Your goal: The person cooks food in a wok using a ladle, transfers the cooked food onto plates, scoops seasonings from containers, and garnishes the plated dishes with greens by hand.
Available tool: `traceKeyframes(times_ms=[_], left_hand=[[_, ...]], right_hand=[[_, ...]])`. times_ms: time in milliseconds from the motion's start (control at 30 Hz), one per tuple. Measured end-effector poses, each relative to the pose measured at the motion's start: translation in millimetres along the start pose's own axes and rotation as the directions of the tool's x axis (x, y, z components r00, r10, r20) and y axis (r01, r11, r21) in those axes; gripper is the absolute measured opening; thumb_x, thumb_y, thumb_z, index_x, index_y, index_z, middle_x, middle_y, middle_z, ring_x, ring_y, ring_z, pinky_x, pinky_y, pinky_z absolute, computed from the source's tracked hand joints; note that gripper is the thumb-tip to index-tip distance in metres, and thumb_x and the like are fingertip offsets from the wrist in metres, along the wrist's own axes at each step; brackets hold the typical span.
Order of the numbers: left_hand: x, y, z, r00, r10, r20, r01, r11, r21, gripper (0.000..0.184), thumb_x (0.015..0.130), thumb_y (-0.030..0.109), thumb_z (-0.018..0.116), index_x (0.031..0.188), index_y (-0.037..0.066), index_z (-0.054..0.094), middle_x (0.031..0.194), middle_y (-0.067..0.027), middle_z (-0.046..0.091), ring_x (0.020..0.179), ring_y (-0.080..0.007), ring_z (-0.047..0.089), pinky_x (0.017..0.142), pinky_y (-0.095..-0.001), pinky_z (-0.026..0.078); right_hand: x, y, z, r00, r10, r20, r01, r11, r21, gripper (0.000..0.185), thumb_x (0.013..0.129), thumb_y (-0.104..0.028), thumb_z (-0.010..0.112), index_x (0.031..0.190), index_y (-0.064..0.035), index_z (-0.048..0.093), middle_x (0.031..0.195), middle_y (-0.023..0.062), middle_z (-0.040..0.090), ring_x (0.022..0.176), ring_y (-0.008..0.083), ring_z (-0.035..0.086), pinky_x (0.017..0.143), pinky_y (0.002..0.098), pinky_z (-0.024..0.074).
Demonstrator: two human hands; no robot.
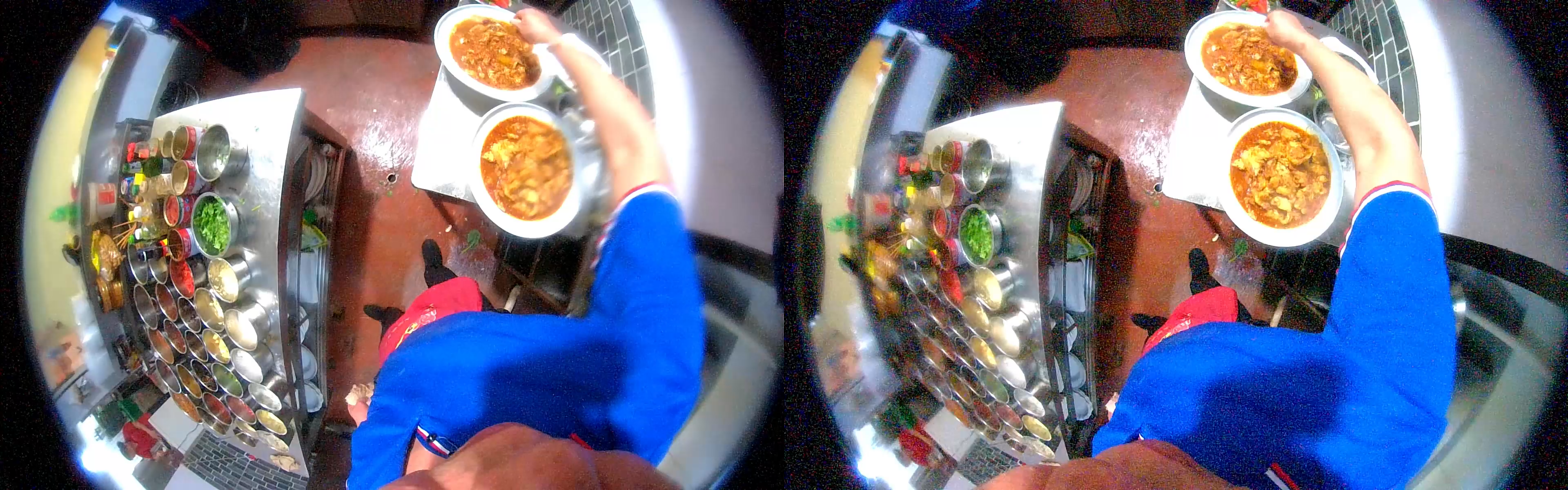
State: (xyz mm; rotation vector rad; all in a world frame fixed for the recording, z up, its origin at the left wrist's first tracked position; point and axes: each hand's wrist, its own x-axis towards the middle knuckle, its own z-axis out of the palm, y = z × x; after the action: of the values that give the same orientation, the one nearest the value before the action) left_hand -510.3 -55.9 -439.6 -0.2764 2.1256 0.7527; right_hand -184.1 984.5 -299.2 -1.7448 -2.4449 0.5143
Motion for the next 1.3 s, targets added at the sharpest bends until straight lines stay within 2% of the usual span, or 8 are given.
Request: traceKeyframes(times_ms=[67,600,700,733,867,967,1100,1300], left_hand=[[0.8,2.0,-4.4,1.000,0.005,-0.003,-0.005,1.000,0.001,0.037,0.079,0.008,0.067,0.115,0.000,0.061,0.101,-0.0098,0.067,0.086,-0.0230,0.065,0.074,-0.0369,0.051],[24.1,41.4,-17.2,0.996,0.082,0.042,-0.083,0.996,0.035,0.042,0.079,0.005,0.062,0.120,0.001,0.058,0.100,-0.0125,0.067,0.083,-0.0263,0.066,0.070,-0.0382,0.052],[22.6,58.2,-12.1,0.995,0.091,0.041,-0.093,0.995,0.032,0.043,0.079,0.005,0.061,0.121,0.001,0.058,0.100,-0.0129,0.067,0.083,-0.0269,0.066,0.069,-0.0384,0.053],[18.4,67.8,-11.3,0.995,0.093,0.038,-0.094,0.995,0.030,0.043,0.078,0.005,0.061,0.121,0.001,0.058,0.100,-0.0131,0.067,0.083,-0.0271,0.066,0.069,-0.0385,0.053],[20.8,70.9,-9.7,0.990,0.132,0.056,-0.133,0.991,0.016,0.045,0.078,0.004,0.060,0.123,0.001,0.057,0.102,-0.0134,0.067,0.085,-0.0276,0.066,0.071,-0.0385,0.053],[52.1,24.1,-20.2,0.975,0.191,0.113,-0.189,0.982,-0.028,0.047,0.077,0.002,0.060,0.124,0.001,0.056,0.108,-0.0128,0.066,0.092,-0.0267,0.066,0.077,-0.0375,0.053],[48.0,6.7,-18.0,0.987,0.107,0.121,-0.106,0.994,-0.017,0.045,0.077,0.001,0.061,0.122,0.001,0.057,0.108,-0.0116,0.066,0.094,-0.0248,0.065,0.079,-0.0363,0.052],[45.3,16.0,-15.9,0.991,0.055,0.124,-0.055,0.998,-0.003,0.042,0.077,0.000,0.062,0.119,0.002,0.059,0.109,-0.0098,0.066,0.097,-0.0219,0.063,0.083,-0.0344,0.050]], right_hand=[[-4.6,9.7,3.9,0.985,-0.164,0.061,0.174,0.954,-0.245,0.028,0.091,-0.023,0.056,0.098,0.0015,0.069,0.083,0.0165,0.070,0.069,0.0253,0.069,0.071,0.0404,0.0528],[-66.5,-13.2,-0.1,0.967,0.174,0.185,-0.233,0.319,0.919,0.027,0.099,-0.005,0.047,0.123,0.0035,0.055,0.103,0.0113,0.066,0.087,0.0128,0.067,0.072,0.0226,0.0562],[-41.9,-14.2,-4.3,0.982,0.109,0.156,-0.190,0.499,0.846,0.028,0.097,-0.002,0.048,0.123,0.0051,0.055,0.105,0.0140,0.066,0.092,0.0159,0.068,0.076,0.0265,0.0573],[-37.2,-11.3,-10.6,0.994,0.099,-0.037,-0.082,0.941,0.329,0.026,0.096,-0.001,0.049,0.120,0.0054,0.056,0.103,0.0137,0.066,0.092,0.0168,0.067,0.079,0.0286,0.0579],[-3.2,39.3,2.9,0.977,-0.072,-0.200,0.066,0.997,-0.036,0.023,0.082,-0.017,0.064,0.102,-0.0081,0.073,0.096,0.0158,0.072,0.094,0.0332,0.068,0.081,0.0482,0.0541],[-22.0,35.8,3.2,0.977,0.198,-0.078,-0.066,0.630,0.774,0.019,0.082,-0.011,0.062,0.097,-0.0042,0.072,0.086,0.0129,0.070,0.081,0.0294,0.067,0.069,0.0426,0.0541],[-80.4,36.4,-1.2,0.982,0.073,0.177,-0.183,0.092,0.979,0.024,0.098,-0.009,0.053,0.118,0.0033,0.057,0.101,0.0076,0.065,0.093,0.0120,0.064,0.079,0.0244,0.0556],[-253.1,-27.5,-47.4,0.951,0.021,0.308,-0.257,0.604,0.754,0.026,0.091,-0.014,0.062,0.113,0.0007,0.061,0.094,0.0030,0.062,0.084,0.0106,0.060,0.079,0.0229,0.0493]])
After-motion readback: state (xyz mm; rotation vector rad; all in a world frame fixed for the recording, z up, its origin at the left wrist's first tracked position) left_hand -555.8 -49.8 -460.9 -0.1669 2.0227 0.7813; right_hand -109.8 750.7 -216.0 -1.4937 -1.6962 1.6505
